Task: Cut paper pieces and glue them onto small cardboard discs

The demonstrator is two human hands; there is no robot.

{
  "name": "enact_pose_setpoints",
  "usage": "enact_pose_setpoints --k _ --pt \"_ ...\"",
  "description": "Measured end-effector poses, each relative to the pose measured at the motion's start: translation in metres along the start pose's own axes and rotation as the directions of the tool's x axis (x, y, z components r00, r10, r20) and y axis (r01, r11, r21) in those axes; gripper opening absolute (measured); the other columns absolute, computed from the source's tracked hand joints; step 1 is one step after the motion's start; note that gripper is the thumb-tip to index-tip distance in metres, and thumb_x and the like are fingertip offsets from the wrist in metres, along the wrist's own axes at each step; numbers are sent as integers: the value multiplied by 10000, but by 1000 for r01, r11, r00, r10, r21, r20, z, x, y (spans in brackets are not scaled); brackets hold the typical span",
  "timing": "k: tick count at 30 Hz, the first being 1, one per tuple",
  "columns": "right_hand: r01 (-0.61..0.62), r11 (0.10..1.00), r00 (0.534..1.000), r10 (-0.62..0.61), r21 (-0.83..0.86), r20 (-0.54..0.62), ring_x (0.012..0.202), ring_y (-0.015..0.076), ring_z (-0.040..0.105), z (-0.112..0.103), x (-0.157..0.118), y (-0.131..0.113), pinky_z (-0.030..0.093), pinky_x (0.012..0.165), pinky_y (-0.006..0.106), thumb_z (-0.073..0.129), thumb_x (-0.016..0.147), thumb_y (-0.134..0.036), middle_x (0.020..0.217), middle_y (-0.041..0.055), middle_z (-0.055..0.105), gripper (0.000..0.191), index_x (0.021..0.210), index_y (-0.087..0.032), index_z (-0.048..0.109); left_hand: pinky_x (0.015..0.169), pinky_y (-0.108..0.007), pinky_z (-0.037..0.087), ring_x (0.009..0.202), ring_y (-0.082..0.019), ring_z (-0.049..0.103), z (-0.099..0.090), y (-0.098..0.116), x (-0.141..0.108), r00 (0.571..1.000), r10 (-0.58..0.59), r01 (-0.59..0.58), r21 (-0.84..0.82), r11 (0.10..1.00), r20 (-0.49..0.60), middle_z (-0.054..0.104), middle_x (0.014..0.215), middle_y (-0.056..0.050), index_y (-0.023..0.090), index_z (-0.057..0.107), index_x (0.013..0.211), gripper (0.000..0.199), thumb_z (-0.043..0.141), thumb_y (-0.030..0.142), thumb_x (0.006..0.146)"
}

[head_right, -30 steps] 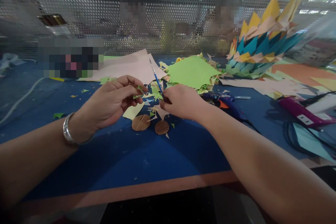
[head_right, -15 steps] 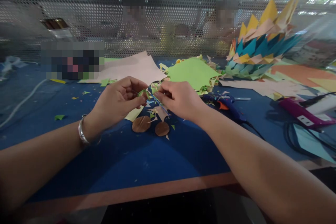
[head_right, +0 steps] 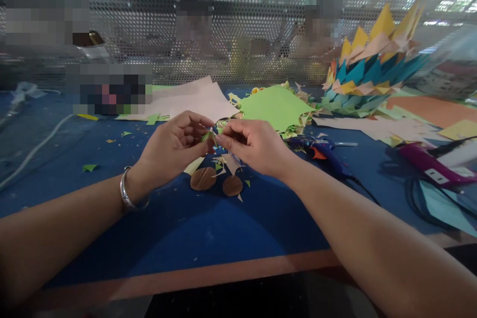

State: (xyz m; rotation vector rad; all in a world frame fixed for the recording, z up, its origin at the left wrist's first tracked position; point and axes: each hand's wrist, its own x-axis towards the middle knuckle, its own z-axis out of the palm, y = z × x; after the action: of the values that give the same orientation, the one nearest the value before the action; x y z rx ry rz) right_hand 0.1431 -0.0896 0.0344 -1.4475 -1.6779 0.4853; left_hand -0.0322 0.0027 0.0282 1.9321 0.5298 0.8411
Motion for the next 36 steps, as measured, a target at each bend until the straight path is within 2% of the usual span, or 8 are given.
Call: enact_pose_setpoints --k 5,11,17,26,33,36 --pt "2 1000 1000 -2 29 -7 519 81 421 0 0 1 298 481 242 693 874 -525 582 -42 496 376 789 -162 643 720 -260 548 804 -147 666 1 3 -4 997 72 -72 88 994 0 700 913 -37 189 601 1067 276 702 189 810" --pt "-32 998 999 32 57 8 477 76 444 0 1 -1 313 455 235 702 870 -507 554 -53 493 367 794 -153 640 718 -258 535 790 -146 659 1 7 -7 995 102 -104 152 983 22 687 891 -23 194 597 1092 273 668 178 828" --pt "-39 992 999 36 124 20 448 76 491 1 1 -1 346 442 232 700 877 -485 587 -44 542 338 806 -162 632 709 -253 537 782 -141 660 1 2 -4 995 91 -93 79 992 32 685 891 -21 197 595 1080 298 705 177 803" --pt "52 998 999 -51 -20 12 546 84 416 0 0 -1 312 517 248 635 885 -336 590 -46 492 203 778 -165 613 679 -250 529 758 -138 658 2 1 -4 997 55 -58 50 997 54 679 861 -15 206 591 1059 298 722 190 792" --pt "51 996 997 -47 -74 55 576 101 479 1 -2 0 368 558 262 605 851 -269 642 -24 556 113 839 -158 627 707 -254 543 798 -146 677 2 3 -5 997 37 -40 45 998 64 690 887 -22 198 579 1062 317 714 164 777" --pt "56 995 997 -52 -83 50 581 101 481 0 -2 0 366 567 263 612 837 -248 645 -27 558 82 832 -166 615 737 -267 566 836 -158 690 1 4 -5 996 25 -24 -10 1000 89 691 906 -33 191 574 1077 339 728 184 774"
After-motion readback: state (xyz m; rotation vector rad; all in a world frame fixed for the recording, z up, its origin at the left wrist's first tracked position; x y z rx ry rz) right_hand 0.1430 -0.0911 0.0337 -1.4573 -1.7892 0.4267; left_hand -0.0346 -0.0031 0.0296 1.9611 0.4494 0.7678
